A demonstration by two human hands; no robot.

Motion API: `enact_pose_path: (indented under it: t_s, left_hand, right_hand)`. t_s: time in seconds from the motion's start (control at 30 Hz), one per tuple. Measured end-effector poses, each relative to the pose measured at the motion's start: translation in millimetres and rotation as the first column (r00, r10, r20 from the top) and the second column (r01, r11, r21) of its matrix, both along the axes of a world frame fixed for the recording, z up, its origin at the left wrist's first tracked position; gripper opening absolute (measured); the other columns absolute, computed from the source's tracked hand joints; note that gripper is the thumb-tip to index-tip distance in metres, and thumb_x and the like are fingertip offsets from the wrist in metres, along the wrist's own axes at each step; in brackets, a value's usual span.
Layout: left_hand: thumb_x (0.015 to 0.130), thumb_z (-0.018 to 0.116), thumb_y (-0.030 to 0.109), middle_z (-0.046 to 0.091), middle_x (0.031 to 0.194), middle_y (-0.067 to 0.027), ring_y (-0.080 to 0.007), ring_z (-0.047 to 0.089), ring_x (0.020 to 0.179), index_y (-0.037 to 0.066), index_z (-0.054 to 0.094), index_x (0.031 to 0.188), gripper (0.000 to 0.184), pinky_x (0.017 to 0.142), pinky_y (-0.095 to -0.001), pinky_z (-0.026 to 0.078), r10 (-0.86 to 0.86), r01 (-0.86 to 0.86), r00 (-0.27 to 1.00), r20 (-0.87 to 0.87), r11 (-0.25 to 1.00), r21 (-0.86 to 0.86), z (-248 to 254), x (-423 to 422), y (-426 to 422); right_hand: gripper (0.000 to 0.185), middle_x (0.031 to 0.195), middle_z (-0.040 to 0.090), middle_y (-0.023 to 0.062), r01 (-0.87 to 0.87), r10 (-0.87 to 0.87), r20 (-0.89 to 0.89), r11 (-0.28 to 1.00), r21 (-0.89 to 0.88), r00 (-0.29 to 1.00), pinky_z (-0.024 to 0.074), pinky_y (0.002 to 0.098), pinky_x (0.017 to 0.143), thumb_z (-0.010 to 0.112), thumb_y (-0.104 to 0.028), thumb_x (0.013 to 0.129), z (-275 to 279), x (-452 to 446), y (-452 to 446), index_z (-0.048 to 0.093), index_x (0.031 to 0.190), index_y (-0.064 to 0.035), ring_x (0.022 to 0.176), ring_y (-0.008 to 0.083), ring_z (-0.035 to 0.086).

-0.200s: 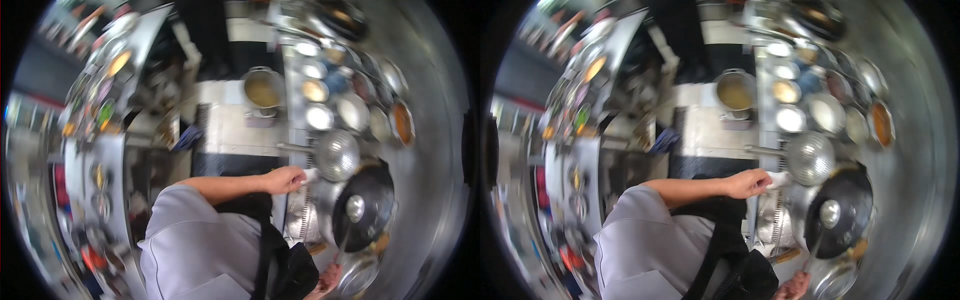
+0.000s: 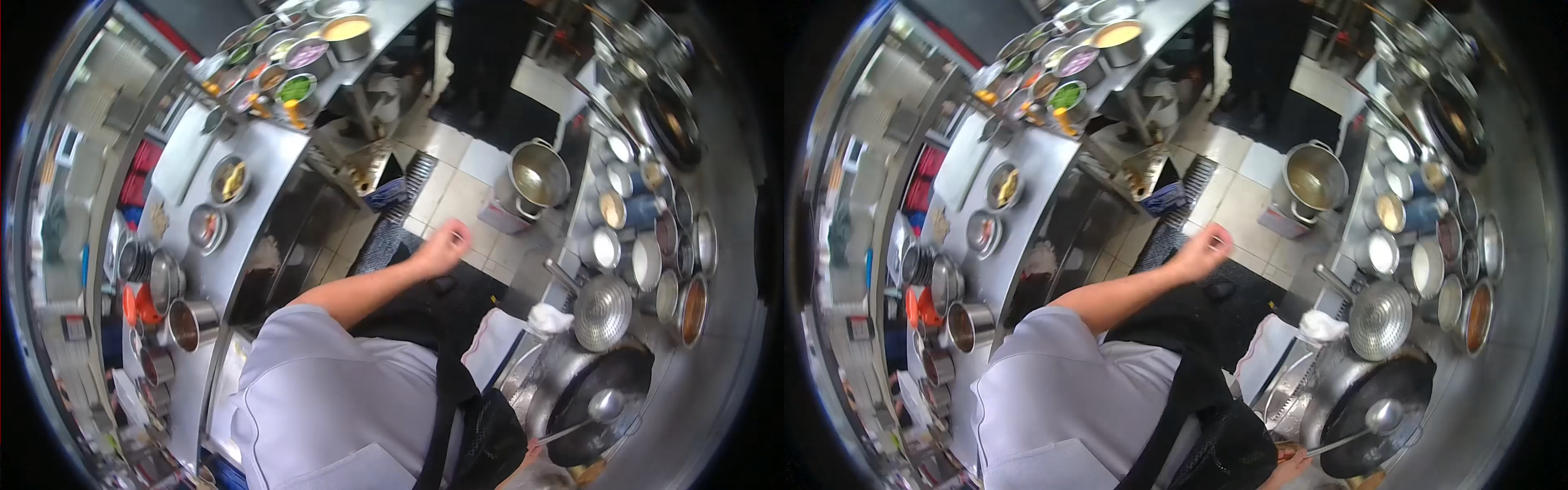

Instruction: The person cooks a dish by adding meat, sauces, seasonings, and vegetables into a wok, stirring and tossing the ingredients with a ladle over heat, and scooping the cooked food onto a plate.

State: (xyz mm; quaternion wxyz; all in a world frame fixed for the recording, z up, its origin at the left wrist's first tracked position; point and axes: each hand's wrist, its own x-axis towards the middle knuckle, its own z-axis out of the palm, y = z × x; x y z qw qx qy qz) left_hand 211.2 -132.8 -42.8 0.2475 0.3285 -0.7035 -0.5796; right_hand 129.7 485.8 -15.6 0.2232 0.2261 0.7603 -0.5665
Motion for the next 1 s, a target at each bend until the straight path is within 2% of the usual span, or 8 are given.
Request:
enact_pose_path:
  t_s: [0.07,0.23,0.3,0.5,0.57,0.63,0.67,1.0]
  left_hand:
    - [0.1,0.067,0.012,0.068,0.097,-0.0061,-0.0146,0.067,0.088,0.005,0.061,0.101,0.009,0.077,-0.0323,0.056,0.352,-0.344,0.935,0.041,0.93,-0.131,-53,73,-69]
    - [0.105,0.066,0.033,0.062,0.088,-0.0088,-0.0151,0.062,0.072,0.005,0.051,0.108,0.032,0.06,-0.0288,0.057,0.975,-0.883,0.218,-0.037,0.213,0.418,-35,266,-184]
    - [0.103,0.067,0.043,0.061,0.08,-0.0084,-0.0187,0.057,0.065,0.003,0.049,0.104,0.044,0.06,-0.033,0.055,0.984,-0.917,-0.177,-0.002,-0.164,0.363,-46,336,-208]
    - [0.092,0.077,0.046,0.068,0.094,-0.0239,-0.0429,0.068,0.092,-0.013,0.061,0.095,0.061,0.087,-0.0523,0.055,0.663,-0.684,-0.724,0.192,-0.653,-0.325,-57,535,-195]
    - [0.088,0.083,0.044,0.067,0.077,-0.0191,-0.0395,0.07,0.077,-0.008,0.063,0.091,0.056,0.073,-0.0503,0.058,0.659,-0.622,-0.751,0.046,-0.682,-0.384,-100,602,-198]
    - [0.094,0.078,0.034,0.069,0.083,-0.0187,-0.0309,0.071,0.065,-0.005,0.058,0.108,0.047,0.056,-0.0445,0.058,0.893,-0.975,-0.089,0.44,-0.169,0.145,-60,622,-184]
    - [0.092,0.073,0.01,0.063,0.074,-0.0114,-0.0182,0.064,0.054,0.003,0.054,0.095,0.02,0.041,-0.0335,0.05,0.917,-0.947,-0.074,0.393,-0.188,0.259,-46,622,-184]
    - [0.092,0.074,0.004,0.069,0.089,-0.0189,-0.0223,0.067,0.058,-0.005,0.06,0.104,0.021,0.047,-0.0334,0.058,0.914,-0.948,-0.012,0.405,-0.139,0.286,-35,639,-202]
  right_hand:
    - [0.05,0.109,0.06,0.009,-0.175,0.188,-0.05,0.965,0.196,0.981,0.0518,0.037,0.075,0.045,-0.029,0.113,23,-4,18,0.051,0.152,0.0027,0.082,0.019,0.059]
    - [0.05,0.121,0.06,0.0106,-0.489,0.572,-0.059,0.745,0.454,0.818,0.051,0.0439,0.084,0.051,-0.027,0.11,66,-15,5,0.05,0.151,0.001,0.095,0.0213,0.059]
    - [0.05,0.127,0.06,0.0113,-0.576,0.68,-0.03,0.643,0.505,0.733,0.0507,0.0467,0.088,0.054,-0.027,0.109,73,-7,-10,0.05,0.151,0.0003,0.1,0.0222,0.06]
    - [0.052,0.142,0.061,0.0132,-0.729,0.868,-0.021,0.429,0.533,0.496,0.0498,0.055,0.099,0.061,-0.025,0.105,103,-3,-20,0.05,0.151,-0.0017,0.116,0.025,0.06]
    - [0.053,0.144,0.061,0.014,-0.726,0.881,-0.02,0.402,0.558,0.473,0.048,0.0568,0.103,0.063,-0.025,0.104,110,-9,-25,0.05,0.151,-0.0027,0.12,0.0252,0.06]
    - [0.055,0.145,0.06,0.0149,-0.672,0.85,-0.023,0.433,0.602,0.527,0.0448,0.0576,0.105,0.065,-0.026,0.103,103,-11,-32,0.051,0.151,-0.004,0.123,0.0248,0.058]
    - [0.055,0.145,0.06,0.0154,-0.653,0.834,-0.026,0.45,0.609,0.551,0.0432,0.058,0.107,0.066,-0.026,0.103,100,-10,-32,0.051,0.152,-0.0047,0.124,0.0246,0.057]
    - [0.063,0.148,0.058,0.0201,-0.451,0.693,-0.162,0.609,0.652,0.703,0.0272,0.0619,0.121,0.076,-0.03,0.098,65,-7,10,0.052,0.154,-0.0112,0.138,0.0224,0.049]
